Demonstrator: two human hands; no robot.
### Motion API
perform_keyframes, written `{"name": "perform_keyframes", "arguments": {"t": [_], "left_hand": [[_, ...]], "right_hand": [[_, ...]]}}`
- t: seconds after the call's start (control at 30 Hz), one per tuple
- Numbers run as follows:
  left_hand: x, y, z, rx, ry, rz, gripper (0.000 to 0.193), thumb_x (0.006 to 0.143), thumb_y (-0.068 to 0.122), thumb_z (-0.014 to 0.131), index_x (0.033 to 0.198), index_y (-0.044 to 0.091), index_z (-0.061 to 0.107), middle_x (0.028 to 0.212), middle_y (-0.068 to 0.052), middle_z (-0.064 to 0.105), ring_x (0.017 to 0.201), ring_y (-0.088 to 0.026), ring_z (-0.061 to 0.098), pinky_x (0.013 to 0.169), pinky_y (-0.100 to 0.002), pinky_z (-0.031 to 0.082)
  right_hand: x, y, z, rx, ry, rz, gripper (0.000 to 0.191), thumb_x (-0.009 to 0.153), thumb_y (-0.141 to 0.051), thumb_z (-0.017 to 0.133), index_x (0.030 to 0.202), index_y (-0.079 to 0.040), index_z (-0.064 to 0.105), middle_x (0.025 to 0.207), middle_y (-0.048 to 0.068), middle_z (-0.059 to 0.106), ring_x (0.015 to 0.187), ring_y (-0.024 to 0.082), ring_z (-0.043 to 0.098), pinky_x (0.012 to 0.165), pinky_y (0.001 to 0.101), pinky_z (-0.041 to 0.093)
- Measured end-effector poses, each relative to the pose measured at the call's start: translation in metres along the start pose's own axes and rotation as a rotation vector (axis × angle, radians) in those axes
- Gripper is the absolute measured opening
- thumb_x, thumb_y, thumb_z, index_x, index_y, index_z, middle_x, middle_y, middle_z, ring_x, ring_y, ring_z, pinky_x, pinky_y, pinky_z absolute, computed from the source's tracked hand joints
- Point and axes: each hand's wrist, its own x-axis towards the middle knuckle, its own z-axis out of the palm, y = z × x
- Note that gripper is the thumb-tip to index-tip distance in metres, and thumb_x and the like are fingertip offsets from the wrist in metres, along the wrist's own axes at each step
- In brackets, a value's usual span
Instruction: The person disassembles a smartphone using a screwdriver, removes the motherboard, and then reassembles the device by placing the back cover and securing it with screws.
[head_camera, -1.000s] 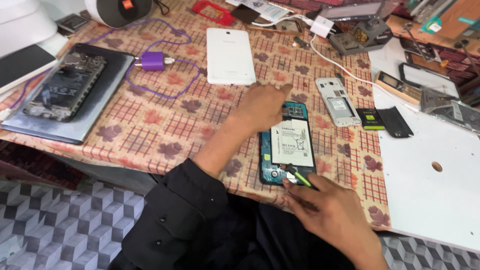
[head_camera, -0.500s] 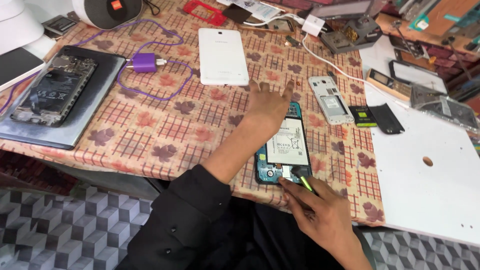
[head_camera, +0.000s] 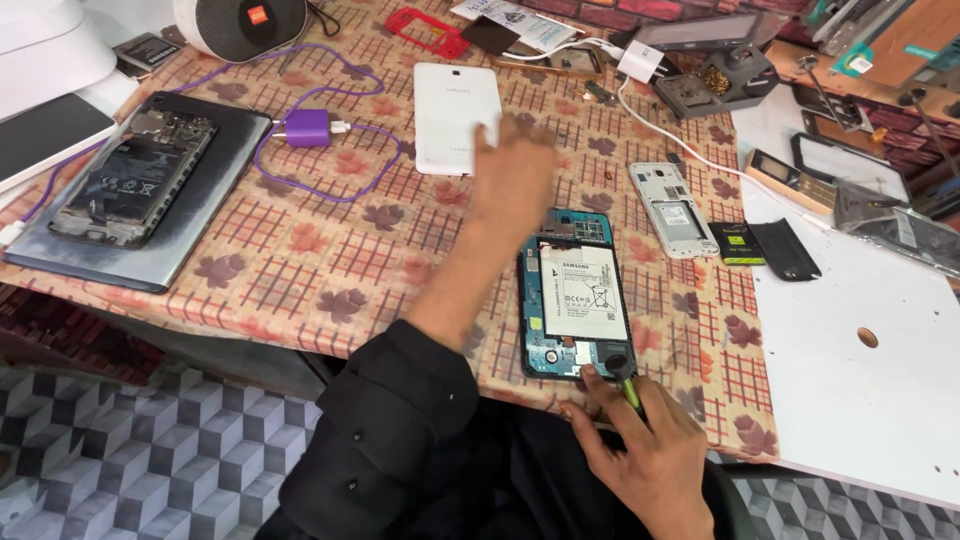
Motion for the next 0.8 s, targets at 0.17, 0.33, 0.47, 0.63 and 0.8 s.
{"name": "perform_keyframes", "arguments": {"t": [0.17, 0.33, 0.47, 0.63, 0.8], "left_hand": [[0.007, -0.039, 0.013, 0.037, -0.408, -0.266, 0.086, 0.085, 0.07, 0.057, 0.157, 0.031, 0.031, 0.165, -0.024, 0.012, 0.15, -0.057, 0.005, 0.11, -0.079, 0.014], [0.006, -0.035, 0.023, -0.075, -0.359, -0.416, 0.084, 0.089, 0.069, 0.057, 0.158, 0.027, 0.032, 0.164, -0.027, 0.01, 0.145, -0.062, 0.008, 0.109, -0.081, 0.015], [0.008, -0.027, 0.0, -0.047, -0.298, -0.395, 0.082, 0.085, 0.065, 0.062, 0.152, 0.02, 0.046, 0.164, -0.026, 0.017, 0.144, -0.058, 0.018, 0.104, -0.076, 0.026], [-0.042, 0.012, -0.049, -0.131, 0.126, -0.239, 0.064, 0.089, 0.058, 0.062, 0.136, 0.015, 0.064, 0.158, -0.03, 0.03, 0.141, -0.055, 0.025, 0.09, -0.074, 0.033], [-0.116, 0.059, -0.068, -0.112, 0.155, -0.151, 0.061, 0.089, 0.054, 0.061, 0.137, 0.016, 0.066, 0.157, -0.026, 0.036, 0.142, -0.053, 0.028, 0.093, -0.076, 0.033]], "right_hand": [[-0.003, 0.0, 0.005, -0.02, 0.047, -0.003, 0.041, 0.074, -0.027, 0.087, 0.11, -0.011, 0.077, 0.077, 0.006, 0.057, 0.058, 0.019, 0.06, 0.046, 0.0339, 0.047], [-0.005, -0.004, 0.009, -0.034, 0.094, 0.021, 0.037, 0.077, -0.027, 0.085, 0.11, -0.014, 0.077, 0.08, 0.006, 0.058, 0.06, 0.019, 0.06, 0.047, 0.0332, 0.047], [-0.004, -0.006, 0.008, -0.029, 0.064, 0.104, 0.033, 0.076, -0.025, 0.086, 0.106, -0.015, 0.079, 0.075, 0.004, 0.057, 0.055, 0.017, 0.058, 0.043, 0.033, 0.044], [-0.001, -0.008, 0.006, 0.094, 0.086, 0.178, 0.03, 0.078, -0.015, 0.083, 0.108, -0.016, 0.08, 0.08, 0.002, 0.061, 0.056, 0.014, 0.061, 0.046, 0.0304, 0.048], [-0.002, -0.008, 0.004, 0.205, 0.117, 0.182, 0.028, 0.081, -0.007, 0.08, 0.109, -0.012, 0.078, 0.087, 0.004, 0.065, 0.064, 0.015, 0.067, 0.054, 0.0306, 0.053]]}}
